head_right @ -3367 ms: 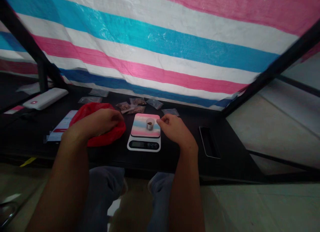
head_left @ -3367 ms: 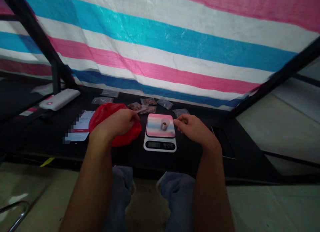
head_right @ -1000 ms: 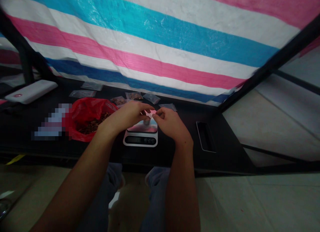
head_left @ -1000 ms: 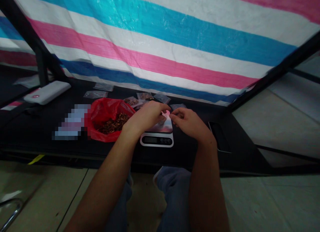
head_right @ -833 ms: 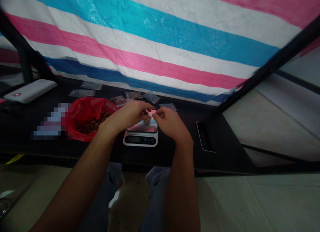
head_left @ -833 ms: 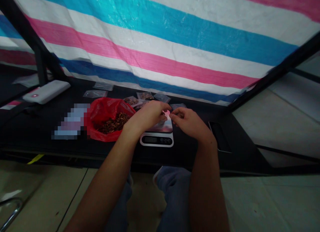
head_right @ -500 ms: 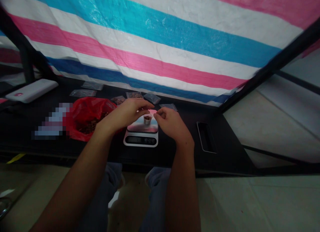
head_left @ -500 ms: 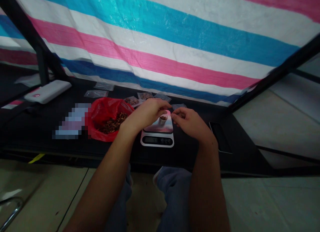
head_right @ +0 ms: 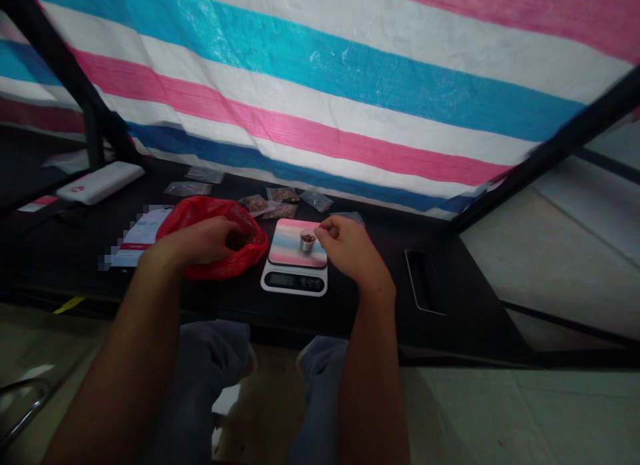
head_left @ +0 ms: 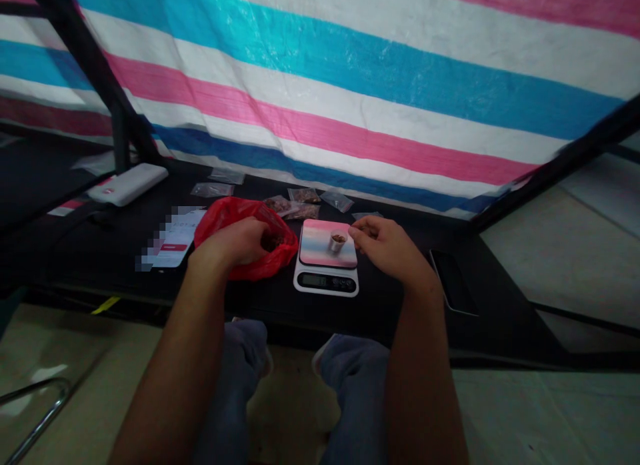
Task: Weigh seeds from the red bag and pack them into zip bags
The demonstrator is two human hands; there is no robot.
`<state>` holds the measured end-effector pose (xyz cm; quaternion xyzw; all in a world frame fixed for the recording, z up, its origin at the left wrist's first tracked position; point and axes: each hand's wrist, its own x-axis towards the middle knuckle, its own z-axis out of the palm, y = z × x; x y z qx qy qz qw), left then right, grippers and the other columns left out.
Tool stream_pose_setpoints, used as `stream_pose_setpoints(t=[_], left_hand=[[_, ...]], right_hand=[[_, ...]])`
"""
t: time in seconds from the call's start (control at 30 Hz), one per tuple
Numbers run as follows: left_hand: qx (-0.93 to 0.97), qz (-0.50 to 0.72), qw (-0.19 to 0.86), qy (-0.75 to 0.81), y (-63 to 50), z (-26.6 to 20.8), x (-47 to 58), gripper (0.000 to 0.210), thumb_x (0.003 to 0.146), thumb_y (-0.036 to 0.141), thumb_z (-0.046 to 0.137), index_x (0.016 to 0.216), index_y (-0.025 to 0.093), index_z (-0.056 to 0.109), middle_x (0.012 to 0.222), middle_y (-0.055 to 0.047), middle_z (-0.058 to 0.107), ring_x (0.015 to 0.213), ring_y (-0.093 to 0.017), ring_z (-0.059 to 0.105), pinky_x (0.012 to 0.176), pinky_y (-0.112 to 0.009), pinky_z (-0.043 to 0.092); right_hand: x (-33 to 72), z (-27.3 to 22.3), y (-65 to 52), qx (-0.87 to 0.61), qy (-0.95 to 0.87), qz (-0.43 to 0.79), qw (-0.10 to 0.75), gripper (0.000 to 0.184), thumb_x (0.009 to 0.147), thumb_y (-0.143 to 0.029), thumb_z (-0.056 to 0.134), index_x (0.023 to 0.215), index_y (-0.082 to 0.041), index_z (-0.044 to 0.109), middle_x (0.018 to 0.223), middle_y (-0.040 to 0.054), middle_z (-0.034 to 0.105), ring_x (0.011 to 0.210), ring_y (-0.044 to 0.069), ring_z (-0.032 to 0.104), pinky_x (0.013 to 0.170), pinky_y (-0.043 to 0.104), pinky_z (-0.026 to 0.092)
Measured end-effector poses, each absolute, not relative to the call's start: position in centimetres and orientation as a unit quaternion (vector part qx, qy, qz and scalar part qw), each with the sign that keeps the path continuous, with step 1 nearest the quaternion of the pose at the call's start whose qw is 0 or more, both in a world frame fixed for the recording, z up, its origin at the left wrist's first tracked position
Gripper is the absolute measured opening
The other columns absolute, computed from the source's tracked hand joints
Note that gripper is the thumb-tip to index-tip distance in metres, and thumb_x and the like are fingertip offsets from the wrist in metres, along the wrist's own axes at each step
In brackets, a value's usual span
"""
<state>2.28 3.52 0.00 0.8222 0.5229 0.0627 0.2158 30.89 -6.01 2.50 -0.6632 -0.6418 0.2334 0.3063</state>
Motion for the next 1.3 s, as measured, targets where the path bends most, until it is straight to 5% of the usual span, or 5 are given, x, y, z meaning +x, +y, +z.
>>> stream_pose_setpoints(t=[0.23,0.73,1.07,1.3], left_hand=[[0.839,0.028,0.222,0.495,3.3,0.5,3.6,0.034,0.085,0.023,0.062,0.112,0.027,0.083,0.120,-0.005,0.081,0.111,-0.025,0.075,0.096,-0.028,0.054],[0.844,0.086,0.241,0.471,4.1,0.6,2.1,0.031,0.085,0.026,0.066,0.109,0.026,0.086,0.113,-0.002,0.083,0.105,-0.025,0.076,0.096,-0.027,0.055],[0.816,0.098,0.250,0.512,3.4,1.7,2.1,0.024,0.083,0.023,0.065,0.100,0.020,0.081,0.100,-0.003,0.083,0.085,-0.020,0.075,0.072,-0.025,0.054],[0.832,0.218,0.261,0.439,2.9,2.2,3.4,0.019,0.087,0.025,0.066,0.100,0.022,0.080,0.103,-0.001,0.082,0.093,-0.019,0.075,0.083,-0.025,0.054]], right_hand=[[30.4,2.6,-5.9,-0.659,-0.634,0.251,0.317,0.022,0.094,-0.033,0.059,0.094,-0.016,0.073,0.077,0.0037,0.071,0.066,0.017,0.060,0.060,0.028,0.040],[30.5,2.5,-5.9,-0.661,-0.629,0.225,0.342,0.024,0.092,-0.035,0.061,0.093,-0.016,0.074,0.078,0.0043,0.073,0.071,0.019,0.066,0.063,0.029,0.043],[30.7,2.4,-5.8,-0.665,-0.620,0.217,0.356,0.025,0.093,-0.036,0.062,0.101,-0.016,0.074,0.078,0.0047,0.074,0.072,0.019,0.068,0.065,0.029,0.045],[31.1,2.5,-5.9,-0.674,-0.615,0.203,0.355,0.029,0.094,-0.037,0.062,0.107,-0.014,0.074,0.079,0.0057,0.074,0.073,0.020,0.068,0.066,0.029,0.046]])
